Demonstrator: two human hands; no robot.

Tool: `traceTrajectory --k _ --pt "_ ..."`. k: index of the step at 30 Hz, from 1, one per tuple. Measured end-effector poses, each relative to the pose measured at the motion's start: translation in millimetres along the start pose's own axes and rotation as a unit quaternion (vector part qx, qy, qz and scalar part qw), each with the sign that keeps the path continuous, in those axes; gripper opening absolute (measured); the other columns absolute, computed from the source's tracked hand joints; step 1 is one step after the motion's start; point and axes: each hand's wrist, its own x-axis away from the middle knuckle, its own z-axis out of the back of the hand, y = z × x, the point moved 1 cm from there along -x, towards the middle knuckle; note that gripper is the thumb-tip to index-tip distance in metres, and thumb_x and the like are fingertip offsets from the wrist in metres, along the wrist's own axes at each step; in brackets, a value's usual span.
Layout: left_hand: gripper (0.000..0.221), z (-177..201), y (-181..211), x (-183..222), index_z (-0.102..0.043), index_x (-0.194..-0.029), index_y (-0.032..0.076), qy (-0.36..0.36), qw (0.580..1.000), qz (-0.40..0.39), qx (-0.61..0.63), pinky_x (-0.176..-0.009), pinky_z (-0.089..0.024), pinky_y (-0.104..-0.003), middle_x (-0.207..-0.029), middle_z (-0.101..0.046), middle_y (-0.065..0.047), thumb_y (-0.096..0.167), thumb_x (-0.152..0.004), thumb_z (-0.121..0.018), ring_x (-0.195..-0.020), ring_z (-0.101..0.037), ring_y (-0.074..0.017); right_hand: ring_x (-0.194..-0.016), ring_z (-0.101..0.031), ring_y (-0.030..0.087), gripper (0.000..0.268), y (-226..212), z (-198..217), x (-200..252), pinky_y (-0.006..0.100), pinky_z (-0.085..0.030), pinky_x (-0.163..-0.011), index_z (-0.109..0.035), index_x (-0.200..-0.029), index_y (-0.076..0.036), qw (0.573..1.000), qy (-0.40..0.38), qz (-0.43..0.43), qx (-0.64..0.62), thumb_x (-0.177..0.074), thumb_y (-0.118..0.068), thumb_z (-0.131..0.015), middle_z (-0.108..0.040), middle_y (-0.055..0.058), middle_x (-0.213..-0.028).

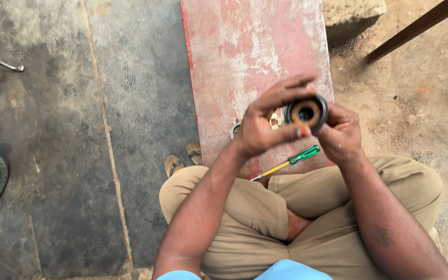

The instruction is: The person disassembles and handles various internal components of a motorcycle carburetor, including a slide, needle, and springs, while using a screwdriver to manipulate parts.

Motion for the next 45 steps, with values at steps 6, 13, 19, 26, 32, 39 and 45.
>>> traceTrajectory --k 6,13,19,26,32,39,45 --pt "0.085 -28 45 7 -0.051 -0.142 0.011 -0.040 0.964 -0.194 -0.175 -0.122 -0.046 -0.044 -0.141 -0.060 -0.011 0.040 -0.073 -0.093 -0.140 -0.056 -0.0311 -0.094 -0.075 0.016 0.036 -12 2 15 0.029 -0.062 -0.084 -0.074 -0.115 0.004 0.994 -0.101 0.020 -0.033 -0.094 -0.023 -0.085 -0.079 0.011 -0.106" --pt "0.072 -38 89 32 -0.050 -0.140 0.008 0.072 0.938 -0.187 -0.282 -0.110 -0.052 -0.044 -0.137 -0.066 -0.011 0.024 -0.083 -0.091 -0.130 -0.063 -0.0267 -0.143 -0.050 0.031 0.086 -39 -32 6 0.046 -0.045 -0.118 -0.042 -0.154 -0.006 0.984 -0.142 0.098 -0.038 -0.090 -0.043 -0.084 -0.052 0.018 -0.151" --pt "0.074 -9 97 -23 -0.048 -0.146 0.012 0.138 0.949 -0.207 -0.192 -0.102 -0.054 -0.042 -0.135 -0.066 -0.013 0.017 -0.084 -0.089 -0.122 -0.065 -0.0250 -0.128 -0.058 0.034 0.090 -1 -15 -9 0.046 -0.045 -0.107 -0.036 -0.157 0.001 0.997 -0.078 0.007 0.006 -0.087 -0.035 -0.080 -0.057 0.025 -0.146" --pt "0.079 -17 35 -16 -0.047 -0.152 0.017 0.232 0.958 -0.009 0.167 -0.093 -0.057 -0.039 -0.133 -0.066 -0.014 0.010 -0.085 -0.087 -0.113 -0.067 -0.0231 -0.115 -0.067 0.028 0.062 -5 -8 -51 0.042 -0.055 -0.102 -0.056 -0.140 0.005 0.996 -0.018 0.005 0.092 -0.090 -0.026 -0.076 -0.066 0.022 -0.132" --pt "0.073 34 -15 -53 -0.052 -0.152 0.007 0.313 0.896 -0.012 0.315 -0.100 -0.053 -0.037 -0.140 -0.067 -0.020 0.019 -0.087 -0.084 -0.111 -0.063 -0.0217 -0.115 -0.066 0.023 0.062 -39 -49 -121 0.037 -0.055 -0.099 -0.054 -0.145 0.005 0.990 -0.108 0.083 0.033 -0.092 -0.016 -0.079 -0.066 0.018 -0.131" --pt "0.060 17 -38 -52 -0.059 -0.139 0.007 0.320 0.863 0.033 0.389 -0.117 -0.048 -0.043 -0.141 -0.064 -0.017 0.022 -0.087 -0.084 -0.133 -0.060 -0.0263 -0.103 -0.071 0.016 0.043 -47 -56 -111 0.029 -0.060 -0.087 -0.069 -0.122 0.005 0.965 -0.031 0.096 0.243 -0.082 -0.001 -0.084 -0.071 0.013 -0.117" --pt "0.038 16 -26 -46 -0.069 -0.126 0.001 0.293 0.933 0.018 0.207 -0.114 -0.051 -0.037 -0.145 -0.062 -0.015 0.016 -0.093 -0.081 -0.133 -0.060 -0.0219 -0.112 -0.069 0.017 0.038 -66 -51 -102 0.029 -0.060 -0.096 -0.066 -0.122 0.005 0.966 0.064 0.138 0.211 -0.086 0.001 -0.078 -0.066 0.014 -0.125"
